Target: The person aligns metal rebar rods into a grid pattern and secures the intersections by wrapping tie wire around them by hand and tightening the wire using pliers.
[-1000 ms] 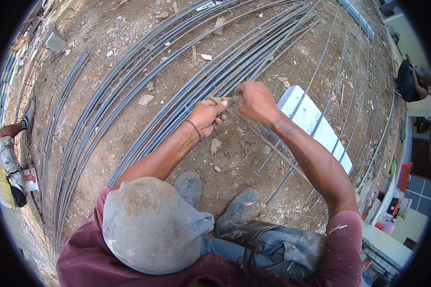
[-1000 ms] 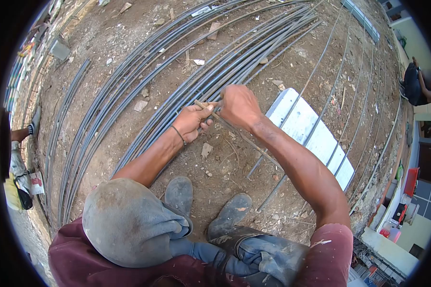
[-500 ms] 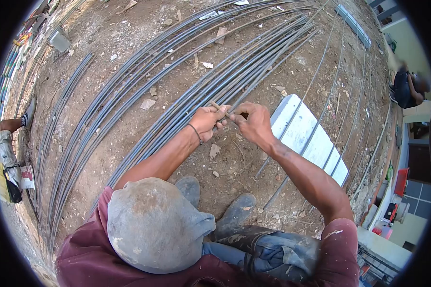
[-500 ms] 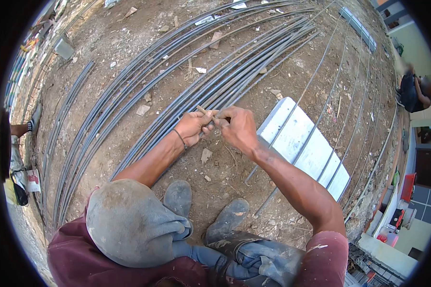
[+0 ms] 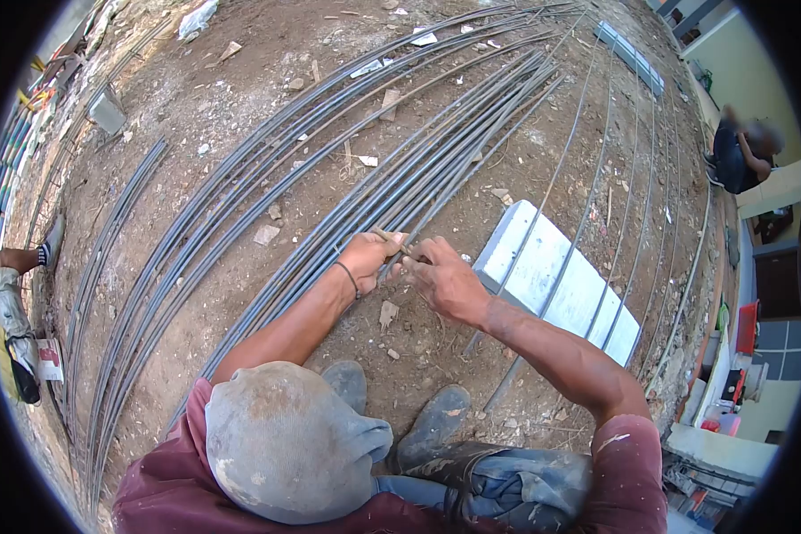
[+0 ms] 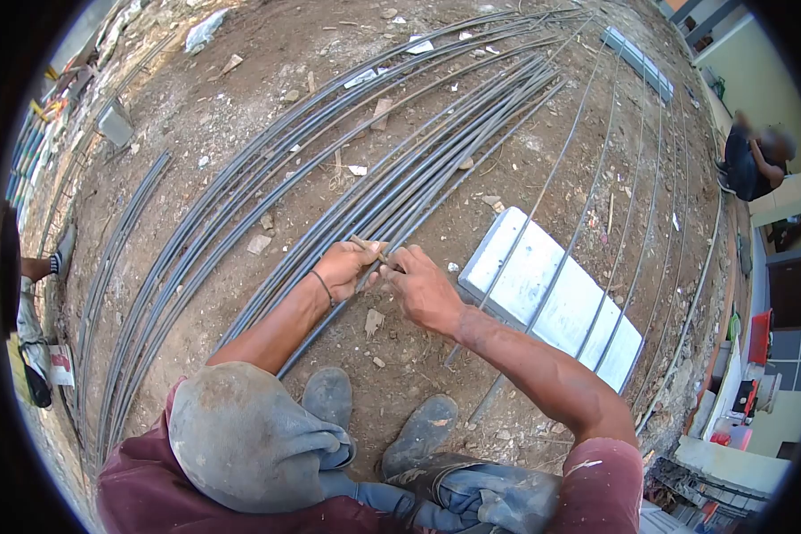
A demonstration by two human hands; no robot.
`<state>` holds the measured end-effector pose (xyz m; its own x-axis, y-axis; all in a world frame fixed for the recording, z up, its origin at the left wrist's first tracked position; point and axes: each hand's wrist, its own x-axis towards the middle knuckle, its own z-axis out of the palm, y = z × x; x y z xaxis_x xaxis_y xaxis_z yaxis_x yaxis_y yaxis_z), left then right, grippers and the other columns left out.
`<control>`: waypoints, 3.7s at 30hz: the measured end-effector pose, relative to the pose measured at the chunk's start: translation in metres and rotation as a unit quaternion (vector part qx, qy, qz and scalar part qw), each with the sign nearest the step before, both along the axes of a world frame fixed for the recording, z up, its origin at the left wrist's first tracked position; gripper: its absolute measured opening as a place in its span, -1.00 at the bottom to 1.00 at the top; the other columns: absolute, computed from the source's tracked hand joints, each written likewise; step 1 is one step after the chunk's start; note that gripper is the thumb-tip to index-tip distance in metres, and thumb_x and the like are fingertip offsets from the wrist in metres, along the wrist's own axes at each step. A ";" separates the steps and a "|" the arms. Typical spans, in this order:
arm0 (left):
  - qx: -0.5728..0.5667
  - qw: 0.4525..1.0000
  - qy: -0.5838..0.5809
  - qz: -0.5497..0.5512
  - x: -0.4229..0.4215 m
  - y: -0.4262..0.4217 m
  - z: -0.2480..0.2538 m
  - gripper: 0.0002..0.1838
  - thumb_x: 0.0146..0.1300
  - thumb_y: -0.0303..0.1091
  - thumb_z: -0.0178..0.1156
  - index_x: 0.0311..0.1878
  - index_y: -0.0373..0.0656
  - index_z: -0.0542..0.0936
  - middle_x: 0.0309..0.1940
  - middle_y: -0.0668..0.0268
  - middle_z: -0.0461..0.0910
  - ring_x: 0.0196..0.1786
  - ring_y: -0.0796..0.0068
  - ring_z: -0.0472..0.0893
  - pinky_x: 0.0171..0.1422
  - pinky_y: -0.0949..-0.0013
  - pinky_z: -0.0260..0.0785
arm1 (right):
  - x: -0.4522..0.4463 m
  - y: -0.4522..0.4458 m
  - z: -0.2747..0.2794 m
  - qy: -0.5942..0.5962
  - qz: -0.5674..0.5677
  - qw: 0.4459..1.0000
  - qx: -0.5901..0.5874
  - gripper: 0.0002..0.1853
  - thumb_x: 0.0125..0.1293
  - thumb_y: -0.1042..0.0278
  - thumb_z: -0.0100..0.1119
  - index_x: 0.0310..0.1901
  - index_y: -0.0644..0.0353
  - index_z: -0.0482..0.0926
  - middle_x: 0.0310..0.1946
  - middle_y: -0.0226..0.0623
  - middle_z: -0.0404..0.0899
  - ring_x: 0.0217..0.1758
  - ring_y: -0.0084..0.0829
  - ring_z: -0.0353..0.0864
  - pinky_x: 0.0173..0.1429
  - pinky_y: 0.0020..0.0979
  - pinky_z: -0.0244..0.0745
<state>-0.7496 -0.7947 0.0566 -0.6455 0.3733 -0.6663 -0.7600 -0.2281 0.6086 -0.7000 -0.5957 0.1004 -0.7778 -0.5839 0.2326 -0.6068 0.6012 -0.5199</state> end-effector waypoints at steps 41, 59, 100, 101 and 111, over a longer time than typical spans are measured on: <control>0.113 0.971 -0.167 0.129 0.016 -0.002 -0.019 -0.79 0.58 -0.41 0.11 0.18 -0.22 0.55 0.08 0.19 0.61 0.14 0.37 0.66 0.15 0.29 0.71 | -0.051 -0.020 -0.006 0.017 -0.020 0.990 0.137 -0.60 0.14 0.46 0.41 -0.09 0.22 0.37 -0.29 -0.12 0.62 0.02 -0.09 0.50 0.07 -0.12 0.51; -0.186 0.949 0.209 0.143 0.032 0.024 -0.005 -0.79 0.51 -0.49 0.14 -0.26 -0.44 0.57 -0.29 0.08 0.70 -0.24 0.33 0.80 -0.24 0.33 0.75 | -0.046 0.000 -0.004 -0.047 -0.004 0.999 0.010 -0.51 0.16 0.34 0.46 0.07 0.29 0.48 -0.19 -0.08 0.64 0.03 -0.03 0.53 0.12 -0.05 0.50; -0.179 0.908 0.366 0.100 0.057 0.014 -0.001 -0.54 0.18 -0.77 0.09 0.17 -0.46 0.67 0.22 -0.07 0.64 0.08 0.28 0.74 0.17 0.36 0.60 | -0.030 -0.020 0.003 0.069 -0.044 0.996 -0.032 -0.83 0.16 0.40 0.39 -0.27 0.23 0.59 -0.33 -0.19 0.49 -0.17 -0.09 0.59 -0.12 -0.08 0.55; -0.159 0.919 0.350 0.091 0.054 0.013 0.001 -0.56 0.20 -0.76 0.13 0.16 -0.44 0.68 0.27 -0.03 0.61 0.09 0.29 0.73 0.17 0.37 0.62 | -0.032 -0.019 0.004 0.070 -0.044 0.996 -0.032 -0.83 0.16 0.40 0.39 -0.27 0.23 0.59 -0.33 -0.19 0.49 -0.17 -0.09 0.59 -0.12 -0.08 0.55; -0.059 0.986 0.123 0.091 0.014 0.005 0.029 -0.65 0.54 -0.15 0.24 -0.21 -0.31 0.64 -0.34 0.26 0.72 -0.36 0.54 0.66 -0.39 0.45 0.42 | -0.033 -0.024 0.003 0.116 -0.017 0.992 -0.052 -0.86 0.11 0.47 0.36 -0.33 0.21 0.57 -0.34 -0.22 0.53 -0.24 -0.11 0.62 -0.18 -0.10 0.57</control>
